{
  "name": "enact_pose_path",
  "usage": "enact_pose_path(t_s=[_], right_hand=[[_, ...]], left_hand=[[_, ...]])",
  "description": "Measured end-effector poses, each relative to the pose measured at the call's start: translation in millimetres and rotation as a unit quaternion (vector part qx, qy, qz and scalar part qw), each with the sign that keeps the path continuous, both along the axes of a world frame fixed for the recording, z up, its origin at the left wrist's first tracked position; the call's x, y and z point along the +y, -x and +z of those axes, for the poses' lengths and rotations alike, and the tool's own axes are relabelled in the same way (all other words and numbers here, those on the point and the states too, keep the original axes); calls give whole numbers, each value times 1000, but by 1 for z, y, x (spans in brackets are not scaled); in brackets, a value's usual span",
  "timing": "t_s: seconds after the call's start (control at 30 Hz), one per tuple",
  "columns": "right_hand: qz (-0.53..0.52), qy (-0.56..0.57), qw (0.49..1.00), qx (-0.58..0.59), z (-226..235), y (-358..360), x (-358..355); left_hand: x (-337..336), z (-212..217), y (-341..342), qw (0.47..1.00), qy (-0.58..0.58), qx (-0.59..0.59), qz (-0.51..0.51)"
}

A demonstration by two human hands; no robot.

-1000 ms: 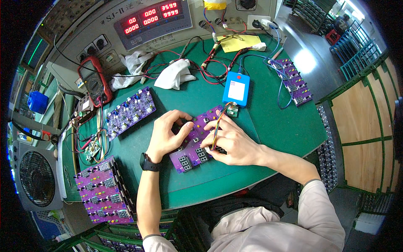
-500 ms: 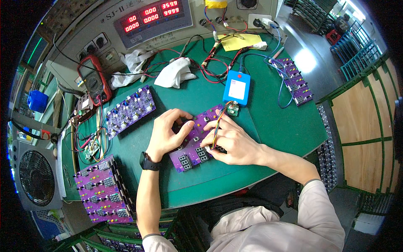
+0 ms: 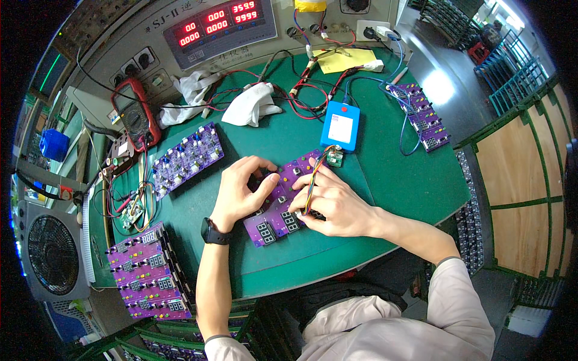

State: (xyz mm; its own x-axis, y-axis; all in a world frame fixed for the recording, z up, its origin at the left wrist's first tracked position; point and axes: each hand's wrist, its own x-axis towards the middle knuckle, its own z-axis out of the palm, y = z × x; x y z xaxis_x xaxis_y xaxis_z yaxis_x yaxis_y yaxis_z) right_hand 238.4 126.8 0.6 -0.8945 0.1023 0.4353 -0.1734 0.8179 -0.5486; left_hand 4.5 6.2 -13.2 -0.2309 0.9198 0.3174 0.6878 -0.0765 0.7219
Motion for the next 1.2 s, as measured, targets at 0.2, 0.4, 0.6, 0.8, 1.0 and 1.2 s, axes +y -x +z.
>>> enact_pose_path(t_s=[0.2, 0.4, 0.6, 0.8, 1.0, 1.2], right_hand=[[-2, -3, 1000, -6, -1, 0, 0], [4, -3, 1000, 5, 0, 0, 0], [5, 2, 1000, 4, -1, 0, 0], [4, 2, 1000, 5, -1, 0, 0], [0, -3, 1000, -9, -1, 0, 0], [2, -17, 1000, -11, 1, 0, -1]], left_hand=[[1, 0, -1, 1000, -3, -2, -1], [1, 0, 0, 1000, -5, -1, -1], [1, 1, -1, 1000, -5, 2, -1], [1, 1, -1, 1000, -4, 3, 0], [0, 3, -2, 1000, -4, 6, 1], [1, 2, -1, 1000, -1, 7, 2]])
